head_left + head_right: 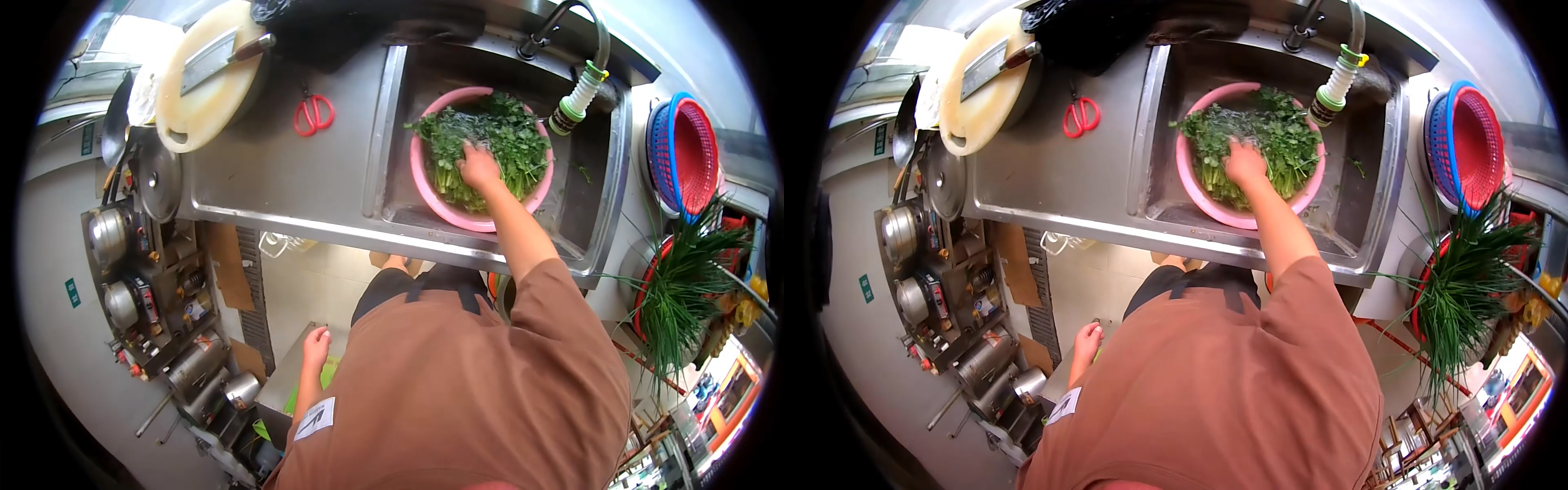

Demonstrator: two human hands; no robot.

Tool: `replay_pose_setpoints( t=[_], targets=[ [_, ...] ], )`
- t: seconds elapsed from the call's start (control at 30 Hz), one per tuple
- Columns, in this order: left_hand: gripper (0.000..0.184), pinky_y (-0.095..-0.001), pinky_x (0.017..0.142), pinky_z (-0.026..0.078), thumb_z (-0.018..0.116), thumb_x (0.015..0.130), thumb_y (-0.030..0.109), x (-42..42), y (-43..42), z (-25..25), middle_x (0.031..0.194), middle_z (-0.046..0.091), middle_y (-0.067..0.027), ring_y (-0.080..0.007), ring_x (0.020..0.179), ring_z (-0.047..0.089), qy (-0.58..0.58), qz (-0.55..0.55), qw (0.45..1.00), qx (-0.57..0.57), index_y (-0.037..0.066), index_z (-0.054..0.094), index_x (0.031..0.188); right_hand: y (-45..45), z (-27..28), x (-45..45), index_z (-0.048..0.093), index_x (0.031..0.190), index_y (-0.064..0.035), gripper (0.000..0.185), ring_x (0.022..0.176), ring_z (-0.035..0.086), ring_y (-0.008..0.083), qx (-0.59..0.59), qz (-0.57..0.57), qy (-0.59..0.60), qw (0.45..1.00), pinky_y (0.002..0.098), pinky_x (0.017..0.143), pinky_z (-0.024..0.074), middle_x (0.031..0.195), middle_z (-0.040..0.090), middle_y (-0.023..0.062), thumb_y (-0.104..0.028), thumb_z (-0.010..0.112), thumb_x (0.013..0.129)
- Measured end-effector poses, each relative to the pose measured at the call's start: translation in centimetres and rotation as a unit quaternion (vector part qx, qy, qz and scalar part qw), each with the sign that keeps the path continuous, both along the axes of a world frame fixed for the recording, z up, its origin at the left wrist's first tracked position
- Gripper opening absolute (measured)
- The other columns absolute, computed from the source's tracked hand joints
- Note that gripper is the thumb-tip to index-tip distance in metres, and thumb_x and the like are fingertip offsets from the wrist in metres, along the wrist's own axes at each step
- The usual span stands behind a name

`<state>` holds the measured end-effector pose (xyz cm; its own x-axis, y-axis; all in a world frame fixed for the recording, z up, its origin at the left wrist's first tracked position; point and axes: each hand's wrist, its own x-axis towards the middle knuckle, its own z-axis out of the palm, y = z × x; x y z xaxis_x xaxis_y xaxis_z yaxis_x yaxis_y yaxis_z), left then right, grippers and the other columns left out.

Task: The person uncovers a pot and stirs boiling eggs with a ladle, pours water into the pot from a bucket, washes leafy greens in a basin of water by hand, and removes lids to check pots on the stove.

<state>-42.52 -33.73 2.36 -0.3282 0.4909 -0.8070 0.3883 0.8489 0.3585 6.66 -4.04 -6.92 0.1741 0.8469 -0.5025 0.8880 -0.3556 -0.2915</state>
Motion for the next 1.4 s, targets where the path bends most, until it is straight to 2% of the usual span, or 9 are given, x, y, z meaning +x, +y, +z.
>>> replay_pose_setpoints(
  t=[0.13, 0.33, 0.6, 0.77, 0.87, 0.93, 1.13, 1.23, 1.4],
  targets=[
    [0.031, -0.0274, 0.070, 0.047, 0.056, 0.086, 0.016, -0.4, -1.2, -1.1, 0.093, 0.062, -0.0082, -0.0146, 0.080, 0.059, 0.001, 0.012, 1.000, -0.018, -0.001, 0.055, 0.112, -2.6, 1.5, 3.6, 0.053, 0.113, -0.0100, 0.039, 0.104, 0.049, 0.0338, 0.304, -0.044, -0.017, 0.951, 0.0450, 0.088, 0.0404, 0.108, 0.054, 0.0157, -0.027, 0.060, 0.078],
    [0.031, -0.0270, 0.070, 0.047, 0.055, 0.086, 0.016, 1.2, 0.8, 0.4, 0.092, 0.062, -0.0073, -0.0138, 0.079, 0.059, 0.001, -0.020, 1.000, -0.022, -0.001, 0.055, 0.111, -4.2, -3.4, 6.8, 0.050, 0.115, -0.0014, 0.049, 0.109, 0.043, 0.0388, 0.256, -0.314, -0.120, 0.906, 0.0457, 0.093, 0.0354, 0.115, 0.049, 0.0216, -0.033, 0.061, 0.079],
    [0.031, -0.0271, 0.071, 0.047, 0.054, 0.086, 0.016, 2.3, 3.5, 0.5, 0.096, 0.062, -0.0076, -0.0144, 0.082, 0.058, -0.013, -0.046, 0.999, 0.012, -0.001, 0.054, 0.113, -4.7, -2.9, 3.4, 0.046, 0.119, 0.0022, 0.049, 0.109, 0.045, 0.0378, 0.273, -0.095, 0.013, 0.957, 0.0431, 0.094, 0.0371, 0.121, 0.046, 0.0230, -0.022, 0.059, 0.079],
    [0.033, -0.0265, 0.069, 0.046, 0.054, 0.087, 0.016, 3.0, 4.2, 0.4, 0.097, 0.062, -0.0077, -0.0139, 0.082, 0.058, -0.020, -0.052, 0.998, -0.002, 0.000, 0.053, 0.115, -7.1, 1.9, 9.7, 0.063, 0.084, -0.0068, 0.010, 0.084, 0.057, 0.0273, 0.422, -0.090, -0.039, 0.901, 0.0361, 0.075, 0.0471, 0.091, 0.061, 0.0081, -0.013, 0.059, 0.078],
    [0.032, -0.0256, 0.067, 0.046, 0.054, 0.087, 0.016, 2.9, 4.1, 0.3, 0.096, 0.062, -0.0072, -0.0130, 0.081, 0.058, -0.017, -0.052, 0.998, -0.012, 0.001, 0.053, 0.115, -8.3, 2.5, 16.2, 0.065, 0.081, -0.0056, 0.012, 0.105, 0.050, 0.0297, 0.261, -0.081, -0.264, 0.925, 0.0400, 0.086, 0.0427, 0.110, 0.056, 0.0104, -0.011, 0.057, 0.074],
    [0.033, -0.0254, 0.066, 0.045, 0.055, 0.087, 0.017, 2.8, 4.1, 0.4, 0.095, 0.061, -0.0064, -0.0127, 0.081, 0.057, -0.010, -0.075, 0.997, -0.036, 0.001, 0.053, 0.115, -7.7, 3.3, 18.8, 0.067, 0.102, -0.0091, 0.030, 0.126, 0.033, 0.0280, -0.006, 0.046, -0.387, 0.921, 0.0429, 0.107, 0.0184, 0.132, 0.043, 0.0114, -0.022, 0.051, 0.080],
    [0.033, -0.0249, 0.067, 0.045, 0.056, 0.086, 0.018, 3.2, 4.8, 1.4, 0.095, 0.061, -0.0063, -0.0117, 0.080, 0.057, 0.001, -0.066, 0.998, -0.013, 0.000, 0.054, 0.114, -6.8, 1.0, 21.4, 0.065, 0.107, -0.0104, 0.033, 0.125, 0.033, 0.0271, -0.176, 0.210, -0.412, 0.869, 0.0462, 0.109, 0.0102, 0.129, 0.047, 0.0093, -0.026, 0.047, 0.084],
    [0.034, -0.0248, 0.067, 0.045, 0.056, 0.086, 0.018, 3.2, 4.9, 0.8, 0.095, 0.061, -0.0063, -0.0114, 0.079, 0.057, -0.005, -0.072, 0.997, -0.020, 0.000, 0.054, 0.114, -6.7, 2.9, 20.6, 0.067, 0.103, -0.0117, 0.029, 0.114, 0.042, 0.0264, -0.082, 0.104, -0.375, 0.918, 0.0447, 0.108, 0.0144, 0.110, 0.057, 0.0080, -0.021, 0.048, 0.083],
    [0.035, -0.0252, 0.066, 0.046, 0.057, 0.086, 0.019, 4.7, 6.3, 0.5, 0.095, 0.061, -0.0062, -0.0124, 0.078, 0.058, -0.019, -0.124, 0.992, -0.018, -0.002, 0.053, 0.115, -7.7, 2.6, 16.1, 0.060, 0.076, -0.0010, 0.009, 0.089, 0.056, 0.0312, 0.394, -0.132, -0.099, 0.904, 0.0394, 0.072, 0.0489, 0.093, 0.059, 0.0137, -0.007, 0.054, 0.073]
  ],
)
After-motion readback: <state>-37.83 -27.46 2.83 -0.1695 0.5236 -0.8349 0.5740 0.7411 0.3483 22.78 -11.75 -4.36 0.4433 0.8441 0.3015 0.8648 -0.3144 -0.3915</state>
